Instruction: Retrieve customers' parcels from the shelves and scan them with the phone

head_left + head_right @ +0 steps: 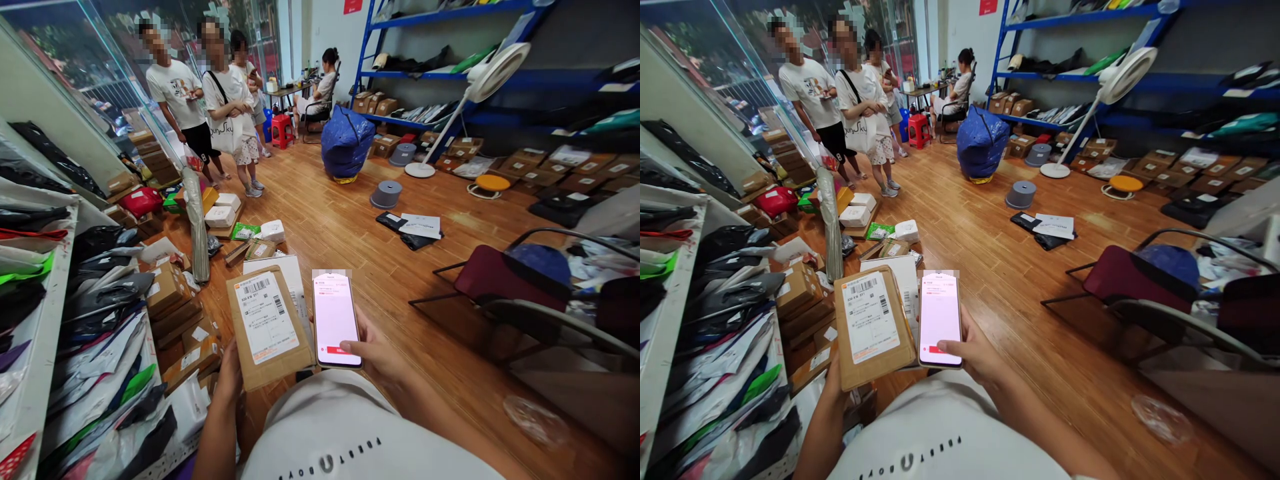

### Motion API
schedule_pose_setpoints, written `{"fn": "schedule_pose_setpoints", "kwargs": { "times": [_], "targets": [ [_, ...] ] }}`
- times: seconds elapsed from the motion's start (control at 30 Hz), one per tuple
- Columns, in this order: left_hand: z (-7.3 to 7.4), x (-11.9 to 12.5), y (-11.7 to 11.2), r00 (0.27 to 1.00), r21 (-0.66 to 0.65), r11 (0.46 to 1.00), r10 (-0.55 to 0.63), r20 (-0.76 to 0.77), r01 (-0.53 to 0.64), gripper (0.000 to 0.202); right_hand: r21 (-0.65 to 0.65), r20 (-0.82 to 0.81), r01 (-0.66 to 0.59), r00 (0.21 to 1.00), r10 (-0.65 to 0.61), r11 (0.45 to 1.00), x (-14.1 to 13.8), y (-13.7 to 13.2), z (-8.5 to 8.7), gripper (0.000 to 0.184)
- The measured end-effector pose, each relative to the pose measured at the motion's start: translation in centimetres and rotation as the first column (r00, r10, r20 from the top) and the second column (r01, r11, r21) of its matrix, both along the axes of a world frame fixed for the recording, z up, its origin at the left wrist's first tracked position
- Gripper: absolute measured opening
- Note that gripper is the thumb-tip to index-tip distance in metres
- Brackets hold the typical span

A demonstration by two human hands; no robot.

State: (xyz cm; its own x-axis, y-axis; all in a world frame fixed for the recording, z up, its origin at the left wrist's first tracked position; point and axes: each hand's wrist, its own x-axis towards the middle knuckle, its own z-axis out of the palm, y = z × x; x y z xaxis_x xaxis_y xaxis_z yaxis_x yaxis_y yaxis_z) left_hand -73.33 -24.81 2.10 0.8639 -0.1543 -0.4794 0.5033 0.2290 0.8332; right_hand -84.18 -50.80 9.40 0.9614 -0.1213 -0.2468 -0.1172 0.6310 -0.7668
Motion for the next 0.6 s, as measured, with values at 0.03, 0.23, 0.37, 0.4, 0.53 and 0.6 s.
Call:
{"fn": "schedule_pose_setpoints", "kwargs": {
  "times": [0.03,0.23,0.37,0.4,0.53,0.6],
  "targets": [
    [0.2,0.0,-0.1,1.0,-0.006,1.0,0.001,-0.001,-0.001,0.053,0.025,-0.034,0.033,0.999,-0.032,0.999,0.0,0.0,0.0,0.074],
    [0.8,0.1,-0.6,0.996,0.034,0.997,0.077,-0.043,-0.075,0.055,0.044,-0.199,0.221,0.958,-0.208,0.974,1.5,-1.0,-0.2,0.041],
    [-0.6,0.6,-0.1,0.986,0.071,0.986,0.153,-0.061,-0.148,0.061,0.08,-0.401,0.236,0.897,-0.186,0.968,3.2,-3.1,-0.4,0.034],
    [-1.2,0.7,0.2,0.987,0.082,0.986,0.15,-0.05,-0.146,0.06,0.089,-0.435,0.244,0.882,-0.182,0.966,3.6,-3.6,-0.6,0.034],
    [-3.3,1.1,1.5,0.991,0.13,0.983,0.13,0.01,-0.13,0.06,0.09,-0.513,0.246,0.842,-0.166,0.965,5.4,-4.9,-2.3,0.045],
    [-3.8,1.3,1.8,0.993,0.142,0.983,0.112,0.034,-0.116,0.064,0.075,-0.556,0.245,0.815,-0.164,0.967,6.2,-5.2,-3.5,0.049]
  ]
}}
